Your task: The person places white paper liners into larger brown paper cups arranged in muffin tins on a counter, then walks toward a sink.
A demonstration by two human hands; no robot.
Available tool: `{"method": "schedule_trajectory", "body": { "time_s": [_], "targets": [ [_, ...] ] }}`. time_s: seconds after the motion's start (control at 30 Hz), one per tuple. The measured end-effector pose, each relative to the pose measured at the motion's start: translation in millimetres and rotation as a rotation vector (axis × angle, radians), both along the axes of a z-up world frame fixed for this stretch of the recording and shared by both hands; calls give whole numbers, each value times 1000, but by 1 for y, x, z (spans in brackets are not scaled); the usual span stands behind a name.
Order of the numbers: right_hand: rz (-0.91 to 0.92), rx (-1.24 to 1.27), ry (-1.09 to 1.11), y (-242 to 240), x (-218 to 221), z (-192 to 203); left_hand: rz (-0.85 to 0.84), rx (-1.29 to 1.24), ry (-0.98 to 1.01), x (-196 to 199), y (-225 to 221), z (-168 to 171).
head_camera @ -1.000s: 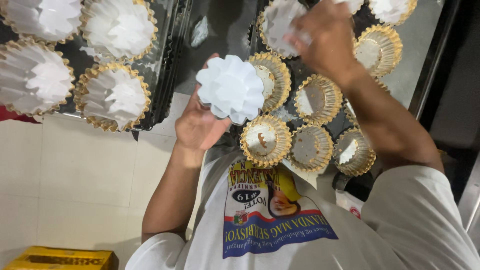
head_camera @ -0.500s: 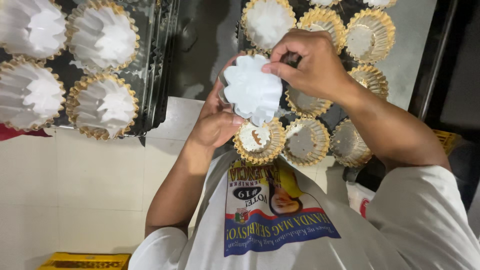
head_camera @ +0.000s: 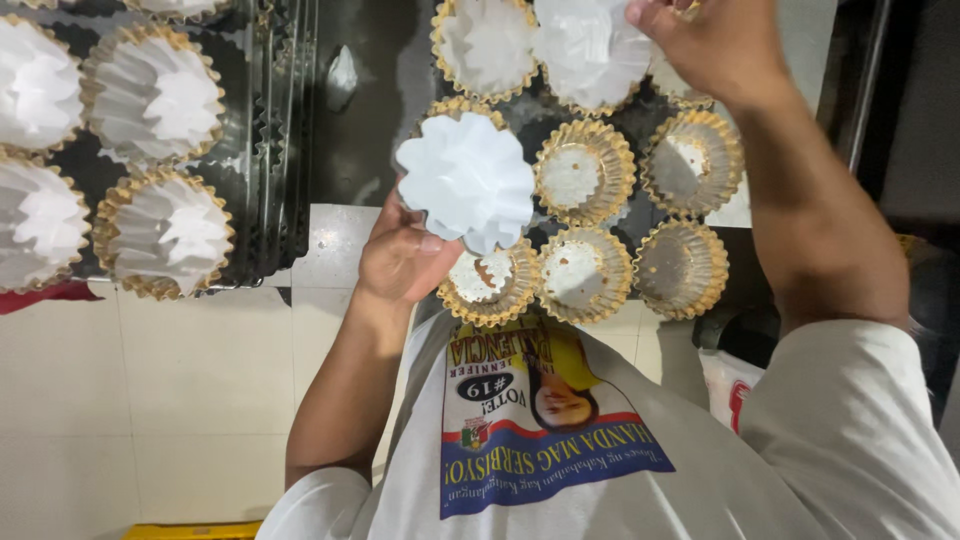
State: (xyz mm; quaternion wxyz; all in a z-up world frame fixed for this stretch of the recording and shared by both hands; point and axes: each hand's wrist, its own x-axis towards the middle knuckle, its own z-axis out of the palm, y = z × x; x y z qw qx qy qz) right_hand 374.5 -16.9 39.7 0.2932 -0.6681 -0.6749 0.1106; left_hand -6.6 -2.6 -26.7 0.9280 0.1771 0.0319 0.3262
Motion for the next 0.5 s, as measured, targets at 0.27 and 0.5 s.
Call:
{"method": "schedule_trajectory", "body": {
  "time_s": [0.27,0.5],
  "targets": [
    [-102,74,-294,-5,5,-44,36,6,9,-4,-6,-1],
    [239,146,-611,-14,-42,-13,28,34,50,6,-12,6]
  ]
}}
